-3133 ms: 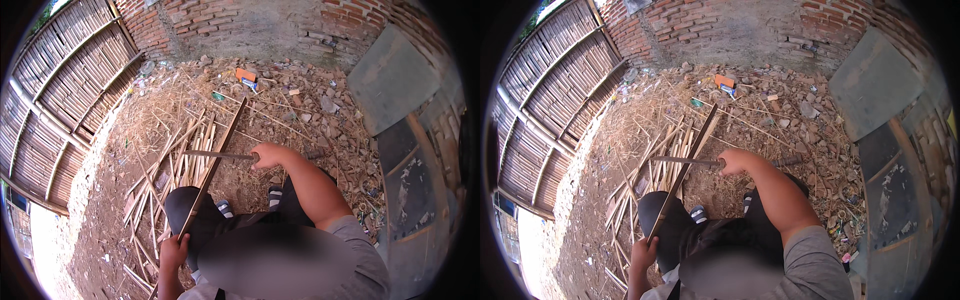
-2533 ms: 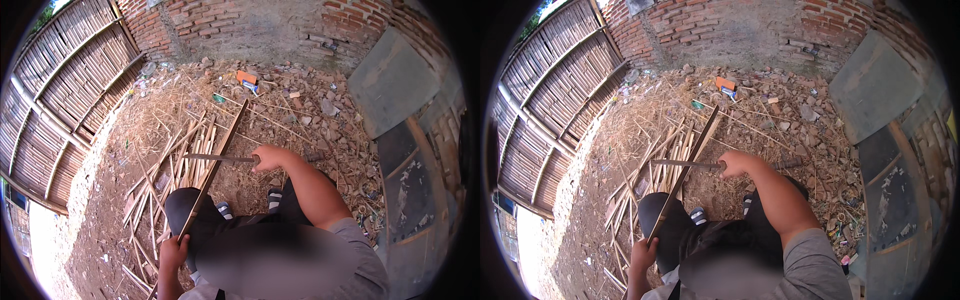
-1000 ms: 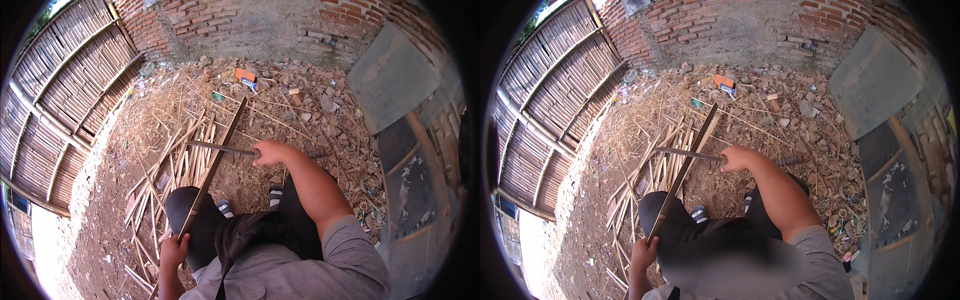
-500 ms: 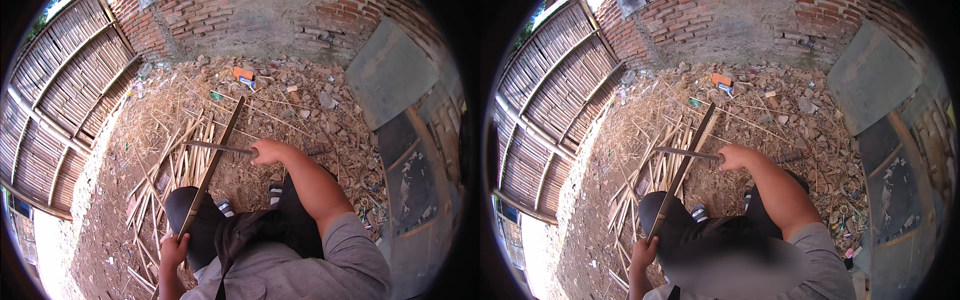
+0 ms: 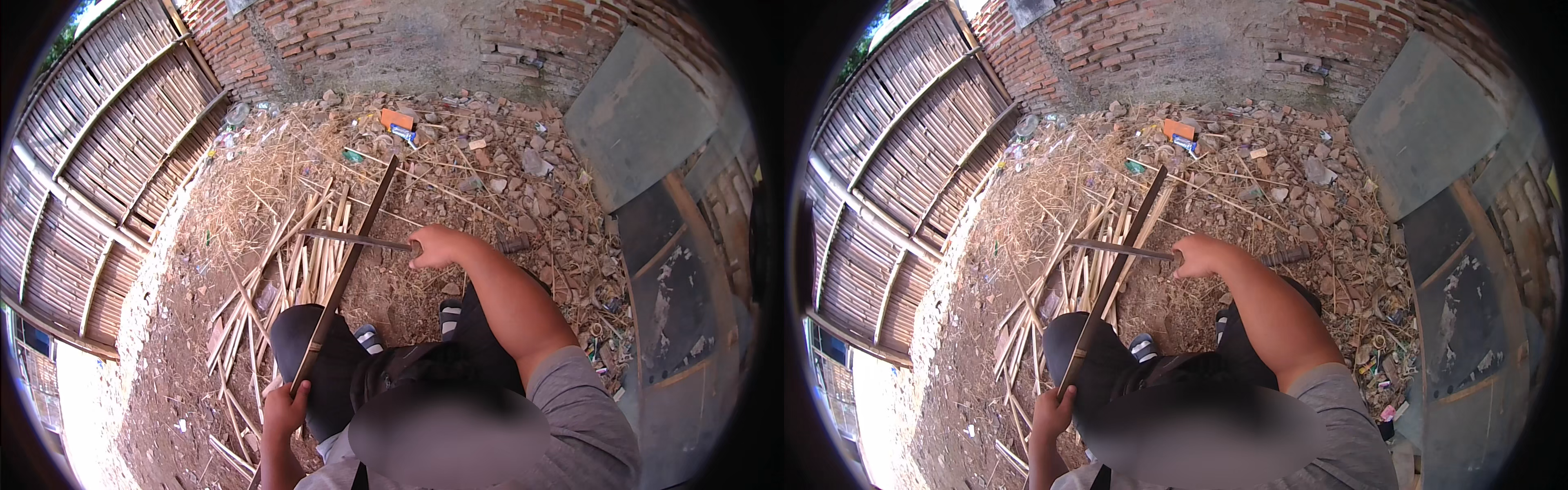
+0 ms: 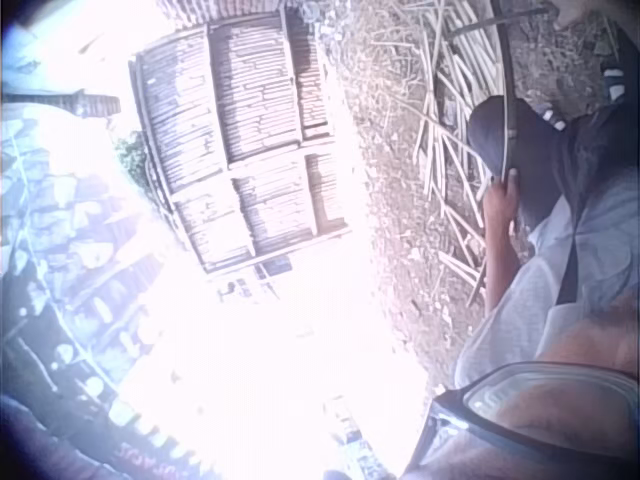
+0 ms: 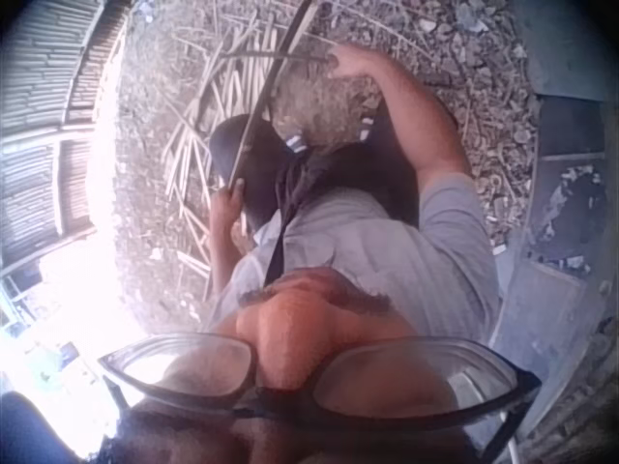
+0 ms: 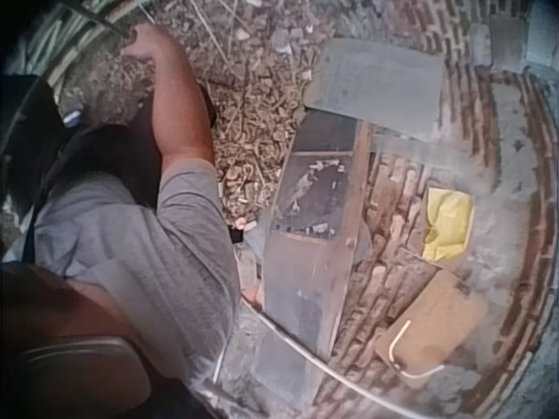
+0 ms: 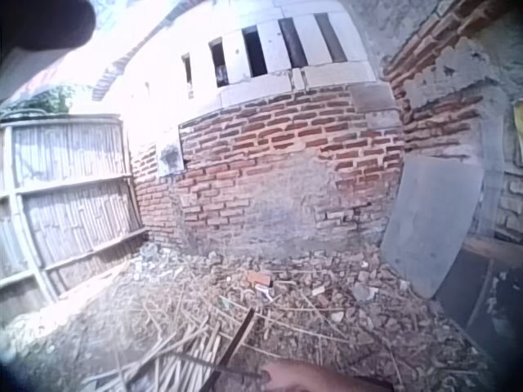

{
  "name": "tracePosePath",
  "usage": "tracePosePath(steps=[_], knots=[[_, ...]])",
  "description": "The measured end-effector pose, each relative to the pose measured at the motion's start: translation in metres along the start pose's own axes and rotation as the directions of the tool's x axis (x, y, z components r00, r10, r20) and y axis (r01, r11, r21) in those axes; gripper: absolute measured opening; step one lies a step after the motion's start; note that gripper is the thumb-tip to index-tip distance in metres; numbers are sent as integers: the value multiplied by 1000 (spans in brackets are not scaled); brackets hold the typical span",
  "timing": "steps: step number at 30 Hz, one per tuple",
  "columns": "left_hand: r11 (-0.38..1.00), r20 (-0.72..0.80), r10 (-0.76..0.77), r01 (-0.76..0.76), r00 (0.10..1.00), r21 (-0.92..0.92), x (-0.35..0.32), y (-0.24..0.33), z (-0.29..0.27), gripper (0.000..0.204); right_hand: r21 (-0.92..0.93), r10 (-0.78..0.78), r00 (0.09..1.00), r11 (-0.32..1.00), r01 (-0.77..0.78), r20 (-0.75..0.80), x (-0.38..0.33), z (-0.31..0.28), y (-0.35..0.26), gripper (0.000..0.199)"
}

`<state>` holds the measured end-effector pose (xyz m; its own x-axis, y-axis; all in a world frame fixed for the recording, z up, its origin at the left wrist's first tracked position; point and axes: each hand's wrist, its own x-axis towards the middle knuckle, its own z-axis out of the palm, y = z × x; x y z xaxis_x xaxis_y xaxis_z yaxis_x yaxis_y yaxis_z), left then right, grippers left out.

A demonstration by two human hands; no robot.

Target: The person is stripping a piece of bamboo by hand using a large blade, drawing the blade along the length of the wood while holding it between their knees.

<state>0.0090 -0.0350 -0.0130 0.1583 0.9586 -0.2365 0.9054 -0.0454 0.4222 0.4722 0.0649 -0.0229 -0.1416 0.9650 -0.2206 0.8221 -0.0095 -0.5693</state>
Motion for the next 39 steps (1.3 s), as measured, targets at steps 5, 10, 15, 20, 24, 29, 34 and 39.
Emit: tracePosePath(steps=[5, 10, 15, 20, 24, 29, 34, 39], knots=[[1000, -25, 21, -20, 999, 12, 0, -1, 1, 53, 22, 4, 1000, 1000, -4, -7, -6, -7, -1, 47], [1000, 1, 12, -12, 1000, -3, 1, -4, 1, 53, -29, 25, 998, 999, -23, 54, -8, -17, -7, 59], [999, -9, 34, -34, 999, -15, 2, -7, 3, 53, -70, 31, 997, 997, -26, 73, -11, -16, -16, 63], [1000, -6, 27, -27, 1000, -16, 2, -8, 3, 53, -16, -13, 1000, 1000, 13, 14, -8, -12, -3, 56], [1000, 3, 28, -28, 1000, -10, 4, -5, 1, 52, -41, -4, 1000, 999, 3, -11, -9, -10, -5, 56], [999, 0, 19, -19, 1000, -31, 3, -9, 2, 52, -80, -19, 1000, 997, 21, 24, -12, -11, -16, 52], [1000, 18, 15, -15, 1000, -19, 4, -5, 0, 53, -63, -52, 998, 997, 50, -23, -9, -6, -5, 51], [999, 29, 26, -26, 999, -24, 5, -9, 0, 53, -71, -48, 999, 996, 48, 2, -7, -5, -8, 51]])
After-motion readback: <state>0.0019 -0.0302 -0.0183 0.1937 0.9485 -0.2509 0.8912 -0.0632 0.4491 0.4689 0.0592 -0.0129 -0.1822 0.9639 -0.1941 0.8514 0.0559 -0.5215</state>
